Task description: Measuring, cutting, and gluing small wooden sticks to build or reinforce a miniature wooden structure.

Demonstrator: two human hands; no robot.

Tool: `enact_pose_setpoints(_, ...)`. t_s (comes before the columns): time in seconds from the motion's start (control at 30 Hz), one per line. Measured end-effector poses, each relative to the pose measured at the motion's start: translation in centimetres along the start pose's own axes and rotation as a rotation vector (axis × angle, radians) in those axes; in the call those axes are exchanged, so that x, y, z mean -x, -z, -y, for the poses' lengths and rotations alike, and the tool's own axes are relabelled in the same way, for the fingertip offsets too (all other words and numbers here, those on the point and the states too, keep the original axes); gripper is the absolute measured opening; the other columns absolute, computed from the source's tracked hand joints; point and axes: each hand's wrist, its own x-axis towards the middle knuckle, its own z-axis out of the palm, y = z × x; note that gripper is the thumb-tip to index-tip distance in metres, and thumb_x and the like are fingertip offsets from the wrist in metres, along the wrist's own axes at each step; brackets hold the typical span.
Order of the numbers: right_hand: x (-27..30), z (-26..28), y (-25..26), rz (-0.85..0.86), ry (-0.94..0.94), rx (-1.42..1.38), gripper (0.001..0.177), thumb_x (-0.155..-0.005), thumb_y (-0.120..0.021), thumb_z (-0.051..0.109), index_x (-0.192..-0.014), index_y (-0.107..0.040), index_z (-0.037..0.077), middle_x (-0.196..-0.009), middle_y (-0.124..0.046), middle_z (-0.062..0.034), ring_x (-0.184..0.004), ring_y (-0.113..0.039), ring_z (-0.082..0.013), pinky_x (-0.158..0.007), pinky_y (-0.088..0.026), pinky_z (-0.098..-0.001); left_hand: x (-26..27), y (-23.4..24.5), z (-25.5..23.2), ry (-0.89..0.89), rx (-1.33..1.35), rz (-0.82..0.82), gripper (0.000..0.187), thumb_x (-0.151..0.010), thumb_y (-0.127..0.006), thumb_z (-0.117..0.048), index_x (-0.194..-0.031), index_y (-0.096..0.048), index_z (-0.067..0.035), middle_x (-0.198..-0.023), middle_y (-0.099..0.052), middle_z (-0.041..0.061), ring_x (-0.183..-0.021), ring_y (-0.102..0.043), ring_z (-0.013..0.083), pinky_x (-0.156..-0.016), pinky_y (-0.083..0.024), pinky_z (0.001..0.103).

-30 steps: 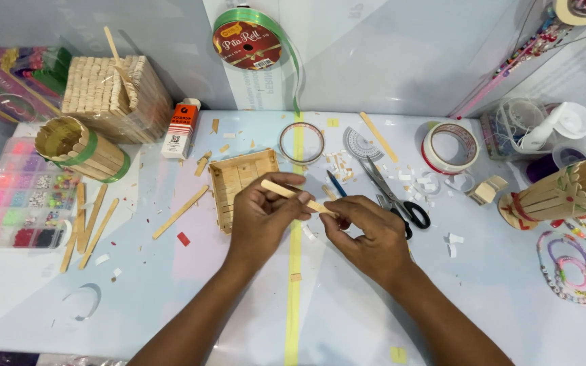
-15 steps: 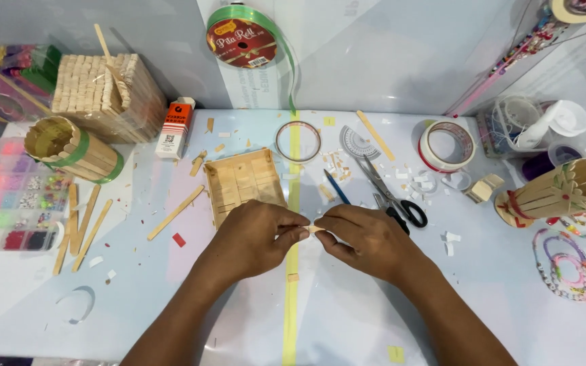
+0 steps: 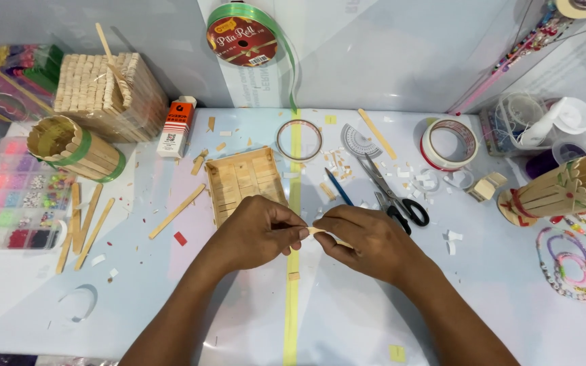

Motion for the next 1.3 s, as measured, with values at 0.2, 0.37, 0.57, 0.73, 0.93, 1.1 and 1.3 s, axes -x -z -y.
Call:
enact_pose_setpoints(0.2, 0.0, 0.0, 0.0, 0.012, -0.01, -0.002, 0.015, -0.083, -0.081, 0.003, -0.097, -0.075, 0.004, -0.081, -0.07, -0.0078, -0.074, -0.075, -0.019, -0.063, -0.063, -0.0258, 0.0, 0.1, 0.2, -0.017, 0.0, -0.001, 0.018, -0.087, -0.067, -0.004, -0.096, -0.081, 0.004, -0.071, -0.076, 0.017, -0.063, -0.071, 0.0204, -0.061, -0.06, 0.031)
enact_pose_setpoints(0.37, 0.0, 0.0, 0.1, 0.018, -0.007, -0.015, 0.016, -0.082, -0.08, 0.001, -0.097, -0.074, 0.003, -0.081, -0.069, -0.0079, -0.073, -0.075, -0.0192, -0.063, -0.063, -0.026, 0.0, 0.1, 0.1, -0.011, -0.001, 0.006, 0.019, -0.087, -0.067, -0.004, -0.098, -0.081, 0.005, -0.072, -0.076, 0.018, -0.063, -0.07, 0.0208, -0.06, -0.058, 0.031)
enact_pose_setpoints(0.57, 0.2, -0.1, -0.4, 0.004, 0.018, 0.004, 0.014, -0.082, -0.081, 0.002, -0.095, -0.074, 0.004, -0.08, -0.068, -0.007, -0.071, -0.074, -0.0191, -0.062, -0.063, -0.0259, 0.4, 0.3, -1.3, -0.04, -0.11, 0.016, 0.019, -0.087, -0.07, -0.007, -0.1, -0.081, 0.001, -0.075, -0.078, 0.018, -0.066, -0.072, 0.0233, -0.06, -0.058, 0.034)
enact_pose_setpoints(0.73, 0.8, -0.3, -1.3, 0.036, 0.033, 0.044, 0.015, -0.083, -0.08, 0.002, -0.096, -0.076, 0.005, -0.081, -0.069, -0.0072, -0.071, -0.074, -0.0179, -0.062, -0.062, -0.0243, 0.2, -0.2, -1.0, -0.003, -0.208, 0.013, 0.017, -0.089, -0.071, -0.011, -0.098, -0.082, -0.002, -0.075, -0.079, 0.014, -0.063, -0.072, 0.0223, -0.06, -0.056, 0.032)
enact_pose_setpoints(0.93, 0.0, -0.4, -0.4, 0.04, -0.008, -0.035, 0.016, -0.084, -0.079, 0.002, -0.099, -0.076, 0.004, -0.084, -0.072, -0.0087, -0.072, -0.075, -0.0202, -0.062, -0.063, -0.0265, -0.3, 0.2, 0.2, 0.028, -0.168, -0.005, 0.015, -0.087, -0.07, -0.01, -0.089, -0.084, -0.006, -0.071, -0.08, 0.01, -0.063, -0.07, 0.0193, -0.061, -0.055, 0.03)
enact_pose_setpoints(1.1, 0.5, -3.1, 3.2, -0.031, -0.43, 0.136, 0.019, -0.089, -0.078, 0.015, -0.108, -0.076, 0.01, -0.093, -0.075, -0.0102, -0.075, -0.075, -0.0273, -0.064, -0.061, -0.0367, -0.7, 1.6, 1.3, 0.009, -0.013, -0.211, 0.016, -0.088, -0.07, -0.009, -0.094, -0.084, -0.003, -0.077, -0.082, 0.015, -0.067, -0.069, 0.0208, -0.064, -0.054, 0.032)
enact_pose_setpoints(1.3, -0.2, -3.7, 7.0, 0.541, -1.176, 0.248, 0.045, -0.089, -0.075, 0.024, -0.131, -0.069, 0.007, -0.111, -0.075, -0.0176, -0.101, -0.076, -0.0337, -0.081, -0.062, -0.0424, -0.5, 2.9, 1.1, -0.001, 0.054, -0.338, 0.016, -0.089, -0.075, -0.014, -0.096, -0.085, -0.005, -0.078, -0.083, 0.012, -0.065, -0.066, 0.0126, -0.063, -0.053, 0.026)
